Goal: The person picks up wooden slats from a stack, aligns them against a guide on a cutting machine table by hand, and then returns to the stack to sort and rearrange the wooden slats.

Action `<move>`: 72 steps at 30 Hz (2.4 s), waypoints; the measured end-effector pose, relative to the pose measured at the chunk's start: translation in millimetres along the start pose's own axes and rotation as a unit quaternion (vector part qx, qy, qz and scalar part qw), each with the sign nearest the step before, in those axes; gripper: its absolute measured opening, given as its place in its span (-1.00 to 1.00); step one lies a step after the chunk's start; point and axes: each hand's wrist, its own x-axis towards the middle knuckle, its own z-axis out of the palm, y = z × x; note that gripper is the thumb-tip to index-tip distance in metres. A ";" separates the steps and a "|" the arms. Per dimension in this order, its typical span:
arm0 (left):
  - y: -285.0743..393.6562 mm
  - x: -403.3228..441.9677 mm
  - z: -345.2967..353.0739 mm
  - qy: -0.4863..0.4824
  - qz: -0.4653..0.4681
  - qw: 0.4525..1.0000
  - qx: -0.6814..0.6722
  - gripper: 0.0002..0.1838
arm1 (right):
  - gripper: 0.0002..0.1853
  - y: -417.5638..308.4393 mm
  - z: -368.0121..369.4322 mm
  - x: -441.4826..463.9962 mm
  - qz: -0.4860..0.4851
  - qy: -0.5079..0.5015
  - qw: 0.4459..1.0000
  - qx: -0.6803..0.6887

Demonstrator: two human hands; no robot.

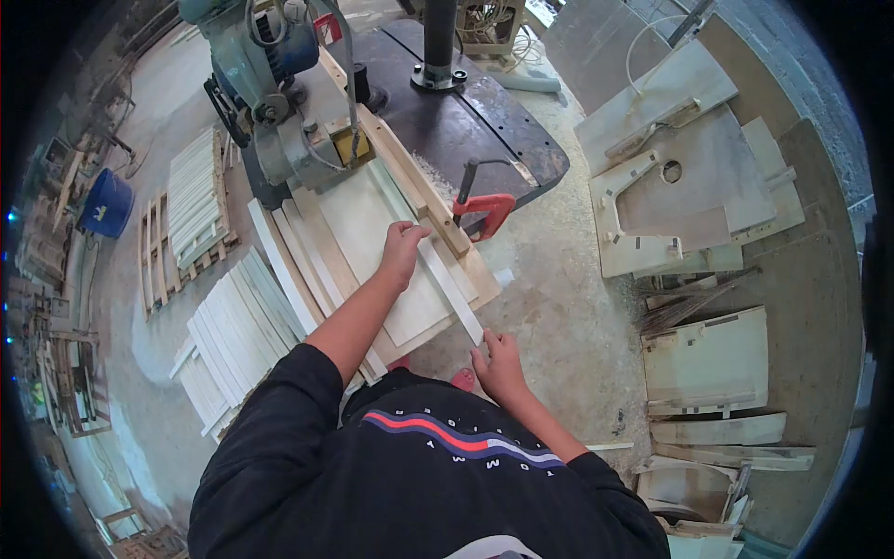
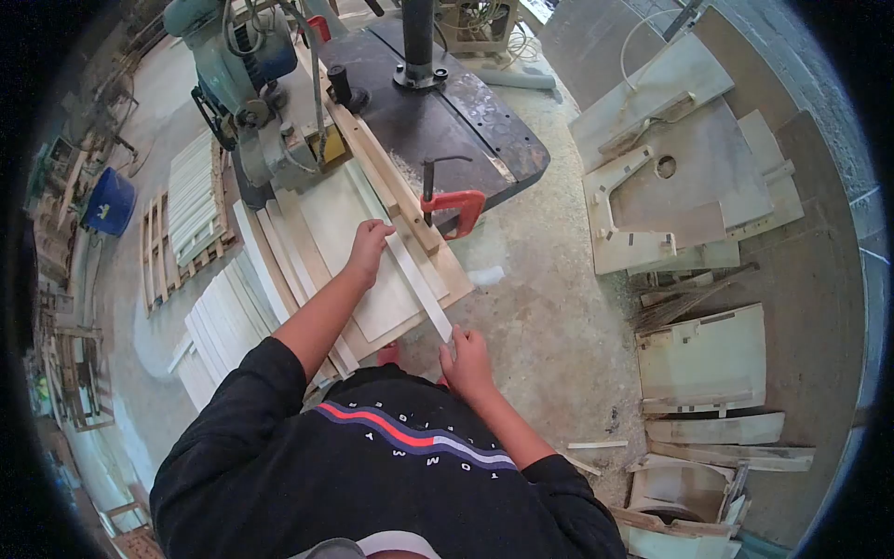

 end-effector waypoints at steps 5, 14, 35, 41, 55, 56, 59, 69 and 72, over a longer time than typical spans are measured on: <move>7.1 17.4 -5.2 -0.009 0.008 1.000 -0.017 -0.46 | -0.49 -14.0 -0.4 15.5 0.005 -0.007 1.000 0.006; 19.3 34.0 -6.4 0.002 0.006 0.999 -0.038 -0.44 | -0.48 -27.7 -4.7 37.3 -0.007 -0.024 0.999 -0.033; 66.8 15.8 -83.9 0.017 0.046 0.999 -0.015 -0.76 | -0.32 -72.0 10.8 46.4 -0.071 -0.118 0.987 0.079; 70.4 -64.6 -158.8 0.137 0.202 0.969 0.031 -0.83 | -0.43 -65.1 33.5 44.2 0.050 -0.377 0.919 0.105; 17.9 -143.6 -197.7 0.255 0.059 0.962 0.077 -0.77 | -0.49 -67.2 96.8 21.4 0.295 -0.526 0.704 0.375; 11.6 -145.7 -197.7 0.248 0.055 0.965 0.065 -0.76 | -0.49 -65.2 98.9 19.5 0.295 -0.529 0.703 0.374; 5.0 -153.0 -196.6 0.237 0.042 0.969 0.050 -0.74 | -0.58 -60.9 99.1 14.9 0.311 -0.486 0.720 0.386; 14.9 -160.3 -185.9 0.214 0.026 0.972 0.090 -0.69 | -0.67 -70.0 88.7 13.1 0.324 -0.444 0.695 0.463; 9.5 -154.9 -186.1 0.189 0.010 0.977 0.102 -0.68 | -0.70 -78.2 87.6 15.6 0.273 -0.447 0.726 0.445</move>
